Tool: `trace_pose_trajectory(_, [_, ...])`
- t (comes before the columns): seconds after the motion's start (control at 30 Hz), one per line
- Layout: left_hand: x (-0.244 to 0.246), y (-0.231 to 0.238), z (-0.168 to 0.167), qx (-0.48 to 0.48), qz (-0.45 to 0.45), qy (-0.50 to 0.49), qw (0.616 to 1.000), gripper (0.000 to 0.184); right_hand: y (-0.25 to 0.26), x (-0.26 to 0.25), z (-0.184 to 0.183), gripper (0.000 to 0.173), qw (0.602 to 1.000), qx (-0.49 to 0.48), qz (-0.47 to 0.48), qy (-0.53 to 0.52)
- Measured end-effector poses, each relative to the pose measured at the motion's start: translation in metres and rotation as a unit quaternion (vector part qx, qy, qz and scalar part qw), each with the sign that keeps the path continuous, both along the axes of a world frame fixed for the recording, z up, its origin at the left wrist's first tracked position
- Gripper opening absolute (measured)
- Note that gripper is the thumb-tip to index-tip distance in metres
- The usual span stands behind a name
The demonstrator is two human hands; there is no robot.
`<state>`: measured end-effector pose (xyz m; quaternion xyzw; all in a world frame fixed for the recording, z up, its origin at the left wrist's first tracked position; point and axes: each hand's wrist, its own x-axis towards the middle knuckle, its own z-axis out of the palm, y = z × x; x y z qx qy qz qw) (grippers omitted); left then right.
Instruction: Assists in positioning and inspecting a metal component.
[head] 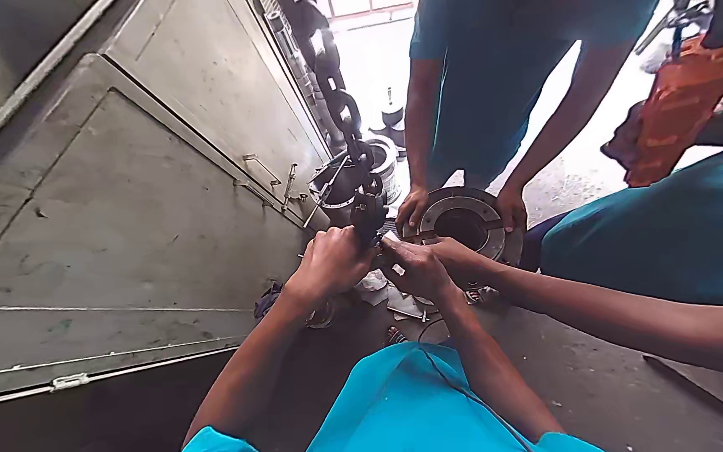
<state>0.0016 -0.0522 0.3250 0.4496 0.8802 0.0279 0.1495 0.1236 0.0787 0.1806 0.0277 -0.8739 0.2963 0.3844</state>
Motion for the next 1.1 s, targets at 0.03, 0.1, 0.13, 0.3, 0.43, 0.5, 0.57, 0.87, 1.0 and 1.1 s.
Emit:
trace_pose_trajectory(0.03, [-0.001,-0.002,-0.001,-0.003,0.001,-0.002,1.000,0.038,-0.001,-0.001,0.001,0.044,1.000,0.002,0.006,-0.009])
trace_pose_trajectory(0.1, [-0.003,-0.006,-0.004,-0.014,0.005,-0.001,1.000,0.037,-0.006,-0.004,0.002,0.036,1.000,0.012,0.007,-0.019])
trace_pose_trajectory(0.13, [-0.004,-0.008,-0.006,-0.015,0.006,0.001,1.000,0.037,-0.008,-0.007,0.003,0.033,1.000,0.020,0.006,-0.019])
trace_pose_trajectory(0.3, [-0.016,-0.021,-0.019,0.016,-0.012,-0.011,1.000,0.037,-0.009,-0.014,0.012,0.019,0.996,0.010,0.053,-0.072])
trace_pose_trajectory(0.43, [-0.031,-0.025,-0.026,0.038,-0.030,-0.055,0.997,0.038,0.002,-0.026,0.019,0.011,0.976,-0.013,0.102,-0.190])
trace_pose_trajectory(0.5, [-0.038,-0.026,-0.037,0.049,-0.026,-0.051,0.997,0.038,0.006,-0.036,0.019,0.012,0.960,-0.021,0.107,-0.259])
trace_pose_trajectory(0.57, [-0.041,-0.029,-0.047,0.078,-0.013,-0.050,0.996,0.038,0.010,-0.047,0.019,0.018,0.943,-0.027,0.116,-0.311])
trace_pose_trajectory(0.87, [-0.057,-0.063,-0.102,0.187,-0.035,-0.179,0.965,0.040,0.043,-0.063,0.013,0.025,0.927,-0.118,0.142,-0.326])
trace_pose_trajectory(1.0, [-0.040,-0.067,-0.129,0.205,0.073,-0.060,0.974,0.051,0.009,-0.059,-0.031,0.033,0.947,-0.139,0.080,-0.278])
trace_pose_trajectory(1.1, [-0.032,-0.077,-0.154,0.296,0.133,0.001,0.946,0.051,-0.011,-0.032,-0.059,0.039,0.939,-0.162,0.017,-0.304])
